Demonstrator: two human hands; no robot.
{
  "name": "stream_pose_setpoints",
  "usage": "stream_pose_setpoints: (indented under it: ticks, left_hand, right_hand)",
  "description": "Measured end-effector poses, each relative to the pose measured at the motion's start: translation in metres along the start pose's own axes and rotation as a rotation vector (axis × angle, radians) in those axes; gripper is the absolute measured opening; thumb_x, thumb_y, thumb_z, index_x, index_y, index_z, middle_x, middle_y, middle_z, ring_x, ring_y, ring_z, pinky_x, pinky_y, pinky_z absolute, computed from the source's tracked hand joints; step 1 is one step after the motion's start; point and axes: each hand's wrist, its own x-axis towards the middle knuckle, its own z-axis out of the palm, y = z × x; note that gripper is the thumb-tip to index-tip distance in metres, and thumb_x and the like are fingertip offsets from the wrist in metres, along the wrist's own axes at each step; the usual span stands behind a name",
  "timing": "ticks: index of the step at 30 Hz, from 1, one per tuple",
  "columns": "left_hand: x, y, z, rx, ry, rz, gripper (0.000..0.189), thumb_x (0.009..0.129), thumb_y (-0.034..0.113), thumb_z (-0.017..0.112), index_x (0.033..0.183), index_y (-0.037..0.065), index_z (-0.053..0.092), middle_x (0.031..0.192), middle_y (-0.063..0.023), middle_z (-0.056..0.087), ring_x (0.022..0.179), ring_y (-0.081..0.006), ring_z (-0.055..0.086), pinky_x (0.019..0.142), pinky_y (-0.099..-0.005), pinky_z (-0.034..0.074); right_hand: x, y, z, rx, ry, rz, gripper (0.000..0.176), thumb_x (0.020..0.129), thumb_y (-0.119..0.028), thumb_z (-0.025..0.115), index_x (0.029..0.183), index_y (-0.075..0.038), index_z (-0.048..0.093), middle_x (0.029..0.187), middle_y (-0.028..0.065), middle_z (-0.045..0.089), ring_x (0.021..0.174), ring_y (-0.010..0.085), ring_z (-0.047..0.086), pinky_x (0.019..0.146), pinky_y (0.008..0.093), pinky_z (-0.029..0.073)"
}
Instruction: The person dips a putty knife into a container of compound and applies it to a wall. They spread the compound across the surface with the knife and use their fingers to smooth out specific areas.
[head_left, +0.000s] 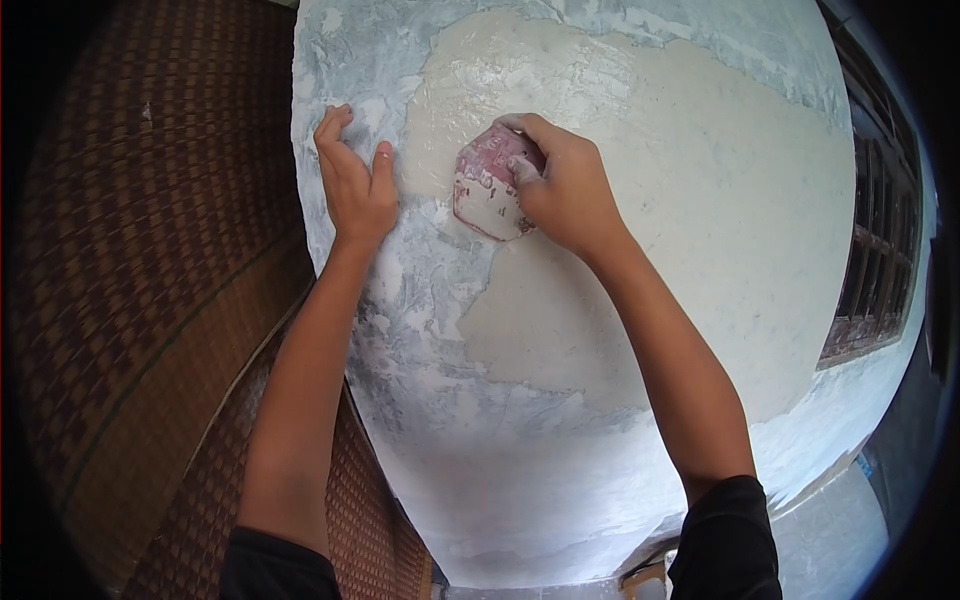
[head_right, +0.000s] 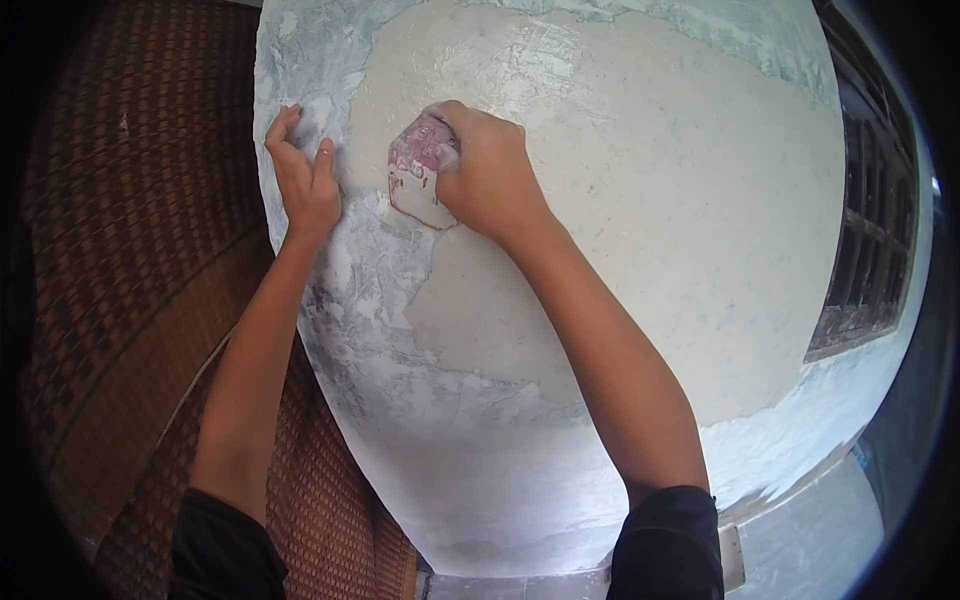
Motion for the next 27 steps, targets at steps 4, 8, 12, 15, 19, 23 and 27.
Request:
stream_pose_setpoints:
  ticks: [4, 8, 12, 15, 19, 23, 27]
  left_hand:
    - [0.000, 0.001, 0.000, -0.012, 0.006, -0.014, 0.050, 0.085, 0.009, 0.057, 0.127, -0.004, 0.033, 0.131, -0.0247, 0.040, 0.131, -0.0438, 0.034, 0.110, -0.0489, 0.024]
    - [0.001, 0.001, 0.000, -0.016, 0.006, -0.008, 0.050, 0.084, 0.008, 0.057, 0.127, -0.004, 0.034, 0.131, -0.0248, 0.040, 0.131, -0.0440, 0.034, 0.110, -0.0490, 0.024]
    - [0.000, 0.001, 0.001, -0.007, 0.018, -0.020, 0.050, 0.084, 0.008, 0.057, 0.127, -0.003, 0.034, 0.131, -0.0248, 0.040, 0.131, -0.0441, 0.034, 0.110, -0.0489, 0.024]
    - [0.001, 0.001, -0.001, -0.007, 0.010, -0.020, 0.051, 0.083, 0.007, 0.057, 0.127, -0.004, 0.033, 0.130, -0.0246, 0.040, 0.131, -0.0441, 0.034, 0.110, -0.0489, 0.024]
    - [0.000, 0.003, 0.001, -0.017, 0.018, -0.035, 0.052, 0.083, 0.007, 0.058, 0.128, -0.004, 0.033, 0.130, -0.0245, 0.040, 0.130, -0.0438, 0.035, 0.110, -0.0487, 0.025]
    - [0.000, 0.001, 0.000, -0.008, 0.015, -0.028, 0.053, 0.083, 0.007, 0.058, 0.128, -0.004, 0.033, 0.130, -0.0246, 0.040, 0.130, -0.0438, 0.035, 0.110, -0.0485, 0.025]
    - [0.001, 0.002, 0.000, -0.013, 0.026, -0.029, 0.052, 0.083, 0.008, 0.058, 0.128, -0.004, 0.034, 0.130, -0.0246, 0.040, 0.130, -0.0440, 0.036, 0.110, -0.0486, 0.025]
  right_hand:
    - [0.004, 0.006, -0.003, -0.112, 0.081, 0.087, 0.037, 0.078, 0.006, 0.057, 0.113, 0.000, 0.061, 0.098, 0.0201, 0.067, 0.089, 0.0305, 0.067, 0.082, 0.0346, 0.051]
    - [0.005, -0.005, 0.004, 0.017, 0.012, 0.128, 0.038, 0.077, 0.006, 0.057, 0.114, 0.000, 0.061, 0.098, 0.0202, 0.067, 0.090, 0.0302, 0.066, 0.083, 0.0348, 0.051]
    - [0.012, -0.005, 0.004, -0.134, 0.034, 0.058, 0.038, 0.076, 0.006, 0.056, 0.113, 0.000, 0.061, 0.099, 0.0206, 0.067, 0.092, 0.0306, 0.066, 0.084, 0.0349, 0.050]
    - [0.012, -0.002, 0.016, -0.045, 0.063, 0.037, 0.039, 0.070, 0.005, 0.055, 0.108, 0.000, 0.063, 0.095, 0.0188, 0.067, 0.091, 0.0330, 0.064, 0.082, 0.0392, 0.044]
    - [0.014, 0.004, 0.015, -0.095, 0.103, 0.061, 0.041, 0.065, 0.003, 0.054, 0.104, -0.002, 0.065, 0.091, 0.0171, 0.066, 0.089, 0.0349, 0.062, 0.082, 0.0426, 0.040]
    - [0.012, -0.004, 0.014, -0.081, 0.010, -0.010, 0.039, 0.075, 0.006, 0.055, 0.113, 0.002, 0.063, 0.099, 0.0215, 0.067, 0.090, 0.0329, 0.066, 0.083, 0.0358, 0.051]
    - [0.017, -0.004, 0.004, -0.129, 0.075, 0.088, 0.039, 0.074, 0.005, 0.055, 0.112, 0.002, 0.063, 0.100, 0.0213, 0.067, 0.093, 0.0326, 0.066, 0.085, 0.0361, 0.050]
